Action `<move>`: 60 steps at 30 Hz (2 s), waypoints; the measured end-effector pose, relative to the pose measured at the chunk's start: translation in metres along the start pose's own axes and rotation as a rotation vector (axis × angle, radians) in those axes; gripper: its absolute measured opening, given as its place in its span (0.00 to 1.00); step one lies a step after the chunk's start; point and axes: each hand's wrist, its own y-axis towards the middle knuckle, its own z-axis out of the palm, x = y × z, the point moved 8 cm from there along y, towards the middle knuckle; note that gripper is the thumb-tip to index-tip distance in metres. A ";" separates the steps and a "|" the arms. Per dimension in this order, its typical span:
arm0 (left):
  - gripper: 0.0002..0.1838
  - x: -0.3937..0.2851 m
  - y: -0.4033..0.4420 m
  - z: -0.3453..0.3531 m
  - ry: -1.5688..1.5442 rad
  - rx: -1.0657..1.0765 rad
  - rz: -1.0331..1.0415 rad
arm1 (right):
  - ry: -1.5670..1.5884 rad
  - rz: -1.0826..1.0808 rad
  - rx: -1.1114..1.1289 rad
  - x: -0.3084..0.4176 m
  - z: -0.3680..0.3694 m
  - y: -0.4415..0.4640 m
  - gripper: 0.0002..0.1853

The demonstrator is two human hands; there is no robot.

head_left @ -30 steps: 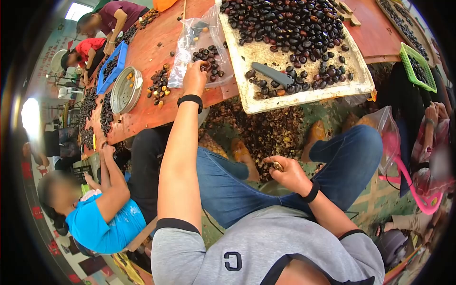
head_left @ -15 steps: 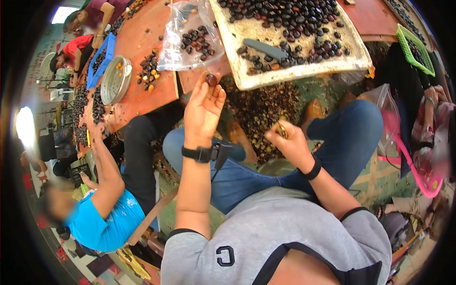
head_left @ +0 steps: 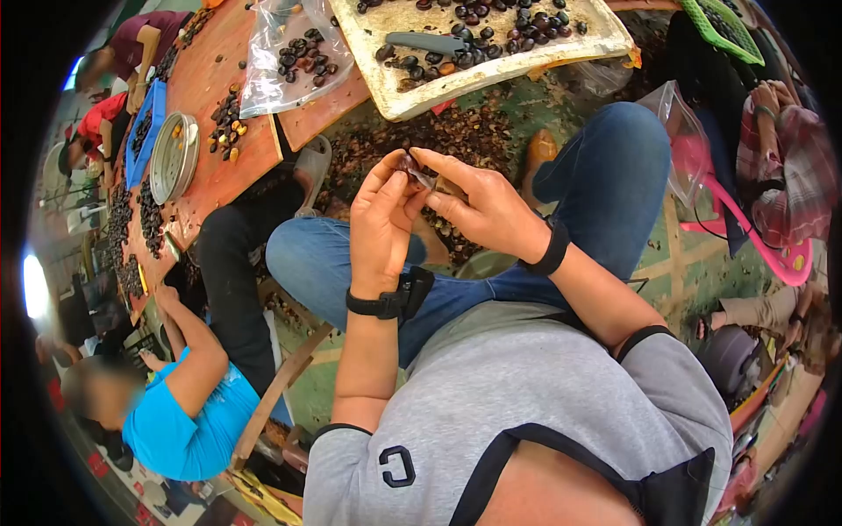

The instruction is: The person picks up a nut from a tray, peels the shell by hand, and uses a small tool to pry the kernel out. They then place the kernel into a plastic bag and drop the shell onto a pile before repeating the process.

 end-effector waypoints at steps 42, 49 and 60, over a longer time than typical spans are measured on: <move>0.18 0.020 -0.010 -0.002 -0.006 -0.044 0.003 | -0.053 0.206 0.134 -0.017 -0.004 -0.009 0.26; 0.18 0.026 -0.013 -0.005 0.105 -0.042 -0.027 | -0.215 0.148 0.153 -0.008 -0.013 -0.010 0.24; 0.18 0.028 -0.013 -0.002 0.050 -0.036 -0.034 | -0.055 0.074 0.123 -0.017 -0.014 -0.010 0.25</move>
